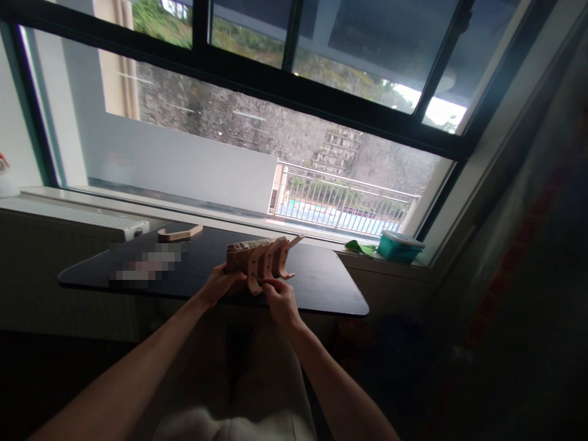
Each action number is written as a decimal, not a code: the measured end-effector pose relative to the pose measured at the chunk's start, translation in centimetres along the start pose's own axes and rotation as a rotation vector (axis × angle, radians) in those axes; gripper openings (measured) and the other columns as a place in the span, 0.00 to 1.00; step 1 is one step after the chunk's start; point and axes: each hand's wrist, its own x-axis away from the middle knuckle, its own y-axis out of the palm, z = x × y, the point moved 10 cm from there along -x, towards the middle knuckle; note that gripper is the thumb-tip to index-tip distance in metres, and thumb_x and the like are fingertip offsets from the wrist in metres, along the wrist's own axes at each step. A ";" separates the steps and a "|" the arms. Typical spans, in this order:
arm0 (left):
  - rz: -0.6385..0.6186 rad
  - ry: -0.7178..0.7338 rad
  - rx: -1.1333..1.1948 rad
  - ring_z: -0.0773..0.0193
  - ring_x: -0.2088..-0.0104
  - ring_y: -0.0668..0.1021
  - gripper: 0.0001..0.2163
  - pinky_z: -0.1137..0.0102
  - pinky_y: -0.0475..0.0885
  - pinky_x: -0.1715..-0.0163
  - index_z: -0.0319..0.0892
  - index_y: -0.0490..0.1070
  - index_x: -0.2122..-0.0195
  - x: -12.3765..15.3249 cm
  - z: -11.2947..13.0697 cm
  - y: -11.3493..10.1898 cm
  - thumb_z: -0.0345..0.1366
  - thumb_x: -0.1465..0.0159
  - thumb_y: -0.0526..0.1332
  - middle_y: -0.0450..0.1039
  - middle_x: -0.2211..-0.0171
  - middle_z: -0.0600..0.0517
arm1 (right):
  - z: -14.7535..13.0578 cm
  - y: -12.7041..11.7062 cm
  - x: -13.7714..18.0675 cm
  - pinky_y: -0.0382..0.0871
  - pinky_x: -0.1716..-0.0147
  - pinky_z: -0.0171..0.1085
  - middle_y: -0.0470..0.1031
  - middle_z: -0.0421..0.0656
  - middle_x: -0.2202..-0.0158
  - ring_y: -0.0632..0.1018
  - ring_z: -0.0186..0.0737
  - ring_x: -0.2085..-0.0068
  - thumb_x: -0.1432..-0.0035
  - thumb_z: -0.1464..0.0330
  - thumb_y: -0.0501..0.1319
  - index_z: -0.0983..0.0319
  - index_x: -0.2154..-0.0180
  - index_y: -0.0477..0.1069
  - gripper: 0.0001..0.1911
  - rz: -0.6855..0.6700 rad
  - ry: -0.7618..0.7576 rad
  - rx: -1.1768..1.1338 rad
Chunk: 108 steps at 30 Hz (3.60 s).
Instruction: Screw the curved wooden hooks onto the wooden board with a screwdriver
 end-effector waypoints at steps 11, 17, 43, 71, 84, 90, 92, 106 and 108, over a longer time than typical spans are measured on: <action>0.000 0.013 -0.003 0.60 0.74 0.76 0.19 0.67 0.69 0.72 0.38 0.74 0.68 0.3 0.3 -0.1 0.39 0.62 0.71 0.76 0.76 0.54 | -1.6 -2.4 1.4 0.70 0.63 0.32 0.78 0.42 0.59 0.78 0.36 0.61 0.42 0.71 0.55 0.61 0.48 0.65 0.19 -0.003 -0.163 -0.060; -0.008 0.004 0.004 0.61 0.74 0.76 0.19 0.68 0.69 0.71 0.38 0.74 0.67 0.2 0.1 0.0 0.38 0.61 0.71 0.77 0.75 0.54 | -3.7 -2.3 2.4 0.66 0.64 0.34 0.77 0.45 0.63 0.77 0.39 0.64 0.39 0.70 0.53 0.60 0.58 0.72 0.11 -0.075 -0.380 0.129; 0.021 0.012 -0.010 0.60 0.75 0.76 0.17 0.67 0.69 0.72 0.38 0.74 0.70 0.2 0.3 -0.2 0.38 0.62 0.70 0.75 0.78 0.54 | -2.0 -4.3 1.0 0.65 0.67 0.32 0.78 0.39 0.65 0.76 0.36 0.66 0.37 0.62 0.54 0.55 0.61 0.75 0.11 0.131 -0.190 0.098; 0.030 0.012 -0.001 0.61 0.76 0.75 0.16 0.68 0.68 0.74 0.38 0.73 0.70 0.3 0.3 -0.3 0.36 0.61 0.70 0.75 0.78 0.55 | 0.5 -3.4 0.1 0.68 0.71 0.33 0.78 0.40 0.69 0.77 0.36 0.70 0.41 0.65 0.55 0.60 0.59 0.71 0.11 0.099 -0.063 0.015; 0.011 0.004 0.004 0.62 0.76 0.75 0.16 0.68 0.68 0.72 0.38 0.74 0.70 0.1 -0.1 -0.2 0.36 0.61 0.69 0.75 0.78 0.55 | -2.2 -1.6 1.1 0.66 0.59 0.37 0.75 0.46 0.60 0.75 0.41 0.59 0.40 0.75 0.53 0.58 0.55 0.72 0.15 -0.118 -0.293 0.202; 0.026 0.012 0.017 0.62 0.76 0.75 0.17 0.68 0.68 0.72 0.38 0.73 0.70 0.2 0.2 -0.3 0.36 0.62 0.70 0.75 0.78 0.56 | 0.2 -0.1 0.1 0.67 0.72 0.32 0.77 0.43 0.70 0.76 0.36 0.70 0.37 0.68 0.50 0.65 0.58 0.73 0.15 -0.030 -0.067 0.000; 0.029 0.019 0.017 0.62 0.75 0.75 0.17 0.68 0.69 0.71 0.38 0.73 0.70 0.2 0.3 -0.2 0.36 0.62 0.70 0.75 0.77 0.56 | 0.7 0.6 -0.3 0.65 0.78 0.30 0.75 0.42 0.75 0.75 0.35 0.75 0.37 0.67 0.49 0.67 0.61 0.73 0.16 -0.040 -0.044 -0.066; 0.015 0.026 -0.001 0.61 0.75 0.75 0.18 0.68 0.68 0.73 0.38 0.73 0.69 0.3 0.4 -0.3 0.38 0.62 0.70 0.74 0.77 0.55 | -2.3 -2.0 1.3 0.66 0.58 0.38 0.77 0.47 0.58 0.76 0.42 0.59 0.43 0.72 0.55 0.59 0.55 0.72 0.15 -0.121 -0.276 -0.032; 0.016 0.020 0.001 0.61 0.75 0.75 0.18 0.68 0.69 0.72 0.38 0.73 0.69 0.3 0.4 -0.2 0.38 0.62 0.70 0.75 0.77 0.55 | -2.4 -2.1 1.2 0.65 0.59 0.39 0.77 0.47 0.63 0.77 0.42 0.62 0.44 0.72 0.55 0.59 0.59 0.75 0.13 -0.141 -0.293 -0.006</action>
